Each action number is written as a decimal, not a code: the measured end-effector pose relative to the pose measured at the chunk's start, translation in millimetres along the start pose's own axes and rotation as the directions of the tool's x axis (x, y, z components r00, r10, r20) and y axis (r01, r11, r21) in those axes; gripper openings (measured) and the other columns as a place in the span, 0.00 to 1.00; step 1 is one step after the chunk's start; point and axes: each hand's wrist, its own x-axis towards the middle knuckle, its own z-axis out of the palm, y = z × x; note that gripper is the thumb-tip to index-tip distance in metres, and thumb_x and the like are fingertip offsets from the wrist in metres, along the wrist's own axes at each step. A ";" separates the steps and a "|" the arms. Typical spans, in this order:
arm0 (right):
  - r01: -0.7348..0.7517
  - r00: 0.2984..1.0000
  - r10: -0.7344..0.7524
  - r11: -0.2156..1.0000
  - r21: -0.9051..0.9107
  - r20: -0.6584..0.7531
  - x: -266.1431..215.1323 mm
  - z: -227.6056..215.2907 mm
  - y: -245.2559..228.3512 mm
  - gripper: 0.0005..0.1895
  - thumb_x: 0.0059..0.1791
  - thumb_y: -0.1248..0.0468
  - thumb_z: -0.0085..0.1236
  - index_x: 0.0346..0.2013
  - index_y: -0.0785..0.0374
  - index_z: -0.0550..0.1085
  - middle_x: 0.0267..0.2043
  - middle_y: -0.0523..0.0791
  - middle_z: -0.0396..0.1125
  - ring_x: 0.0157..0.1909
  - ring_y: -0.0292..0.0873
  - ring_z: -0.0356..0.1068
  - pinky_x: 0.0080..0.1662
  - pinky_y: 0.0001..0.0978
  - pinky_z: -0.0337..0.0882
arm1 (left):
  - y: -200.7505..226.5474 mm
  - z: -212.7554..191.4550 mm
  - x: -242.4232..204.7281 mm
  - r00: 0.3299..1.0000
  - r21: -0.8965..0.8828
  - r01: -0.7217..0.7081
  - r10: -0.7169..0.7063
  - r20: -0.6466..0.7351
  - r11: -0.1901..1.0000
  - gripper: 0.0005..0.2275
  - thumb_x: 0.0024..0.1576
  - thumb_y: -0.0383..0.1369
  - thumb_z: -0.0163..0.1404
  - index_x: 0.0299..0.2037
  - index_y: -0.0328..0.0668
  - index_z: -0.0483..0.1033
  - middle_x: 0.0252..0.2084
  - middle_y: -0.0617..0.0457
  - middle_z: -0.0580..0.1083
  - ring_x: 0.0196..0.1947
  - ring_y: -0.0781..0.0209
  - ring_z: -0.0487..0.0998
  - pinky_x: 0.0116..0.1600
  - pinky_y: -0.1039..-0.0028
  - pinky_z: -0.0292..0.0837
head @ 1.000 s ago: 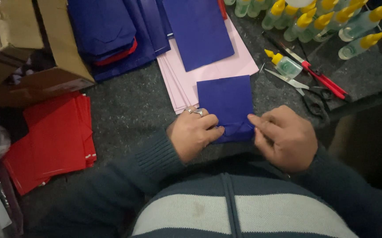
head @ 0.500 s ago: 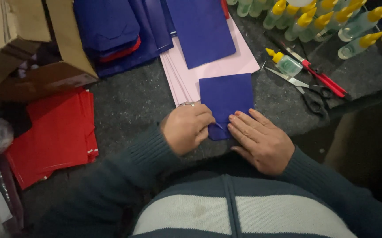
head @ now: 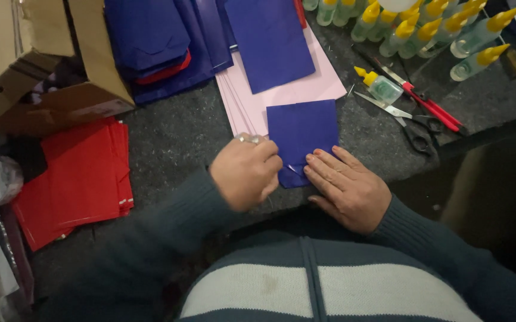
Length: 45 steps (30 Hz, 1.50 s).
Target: Folding and applying glue to blue paper sheets to assemble bags or folders.
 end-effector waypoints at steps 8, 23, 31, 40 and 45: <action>0.011 1.000 -0.012 1.000 -0.006 -0.029 -8.2 9.2 4.9 0.29 0.47 0.57 0.61 0.58 0.72 0.71 0.64 0.59 0.65 0.69 0.57 0.62 0.70 0.54 0.55 | 43.1 62.2 -8.8 0.997 -0.069 -0.021 0.016 -0.076 0.997 0.39 0.50 0.39 0.59 0.68 0.20 0.56 0.71 0.26 0.57 0.73 0.34 0.56 0.74 0.48 0.48; -0.159 0.954 0.219 0.948 0.274 -0.204 -25.5 -14.3 15.3 0.35 0.41 0.58 0.69 0.58 0.73 0.70 0.68 0.62 0.61 0.72 0.60 0.59 0.70 0.55 0.58 | 46.0 61.0 -13.0 0.998 0.011 0.048 -0.048 0.035 0.999 0.44 0.48 0.45 0.61 0.68 0.20 0.54 0.73 0.27 0.52 0.75 0.35 0.50 0.75 0.48 0.43; -0.163 0.959 0.182 0.981 0.102 -0.219 -22.6 -26.6 20.8 0.28 0.41 0.62 0.69 0.53 0.70 0.74 0.62 0.56 0.67 0.65 0.56 0.66 0.67 0.55 0.63 | 40.6 52.3 -21.0 0.939 -0.195 0.186 -0.233 -0.252 0.963 0.51 0.48 0.49 0.63 0.68 0.16 0.43 0.70 0.15 0.48 0.72 0.21 0.48 0.74 0.45 0.42; -0.183 0.941 0.199 0.980 0.080 -0.274 -20.2 -37.9 34.5 0.19 0.44 0.69 0.65 0.50 0.69 0.75 0.55 0.53 0.71 0.60 0.55 0.70 0.64 0.50 0.68 | 4.7 17.2 -45.6 0.783 -0.234 0.303 -0.381 -0.492 0.924 0.35 0.61 0.22 0.45 0.76 0.23 0.40 0.79 0.26 0.48 0.82 0.31 0.50 0.84 0.54 0.49; -0.153 0.936 0.182 0.981 0.116 -0.301 -1.5 -42.2 34.3 0.17 0.47 0.69 0.63 0.50 0.69 0.75 0.55 0.53 0.71 0.59 0.55 0.71 0.65 0.51 0.68 | 11.3 23.8 -8.9 0.908 -0.074 0.222 -0.233 -0.348 0.972 0.41 0.55 0.39 0.57 0.71 0.19 0.46 0.74 0.22 0.48 0.76 0.29 0.48 0.76 0.46 0.40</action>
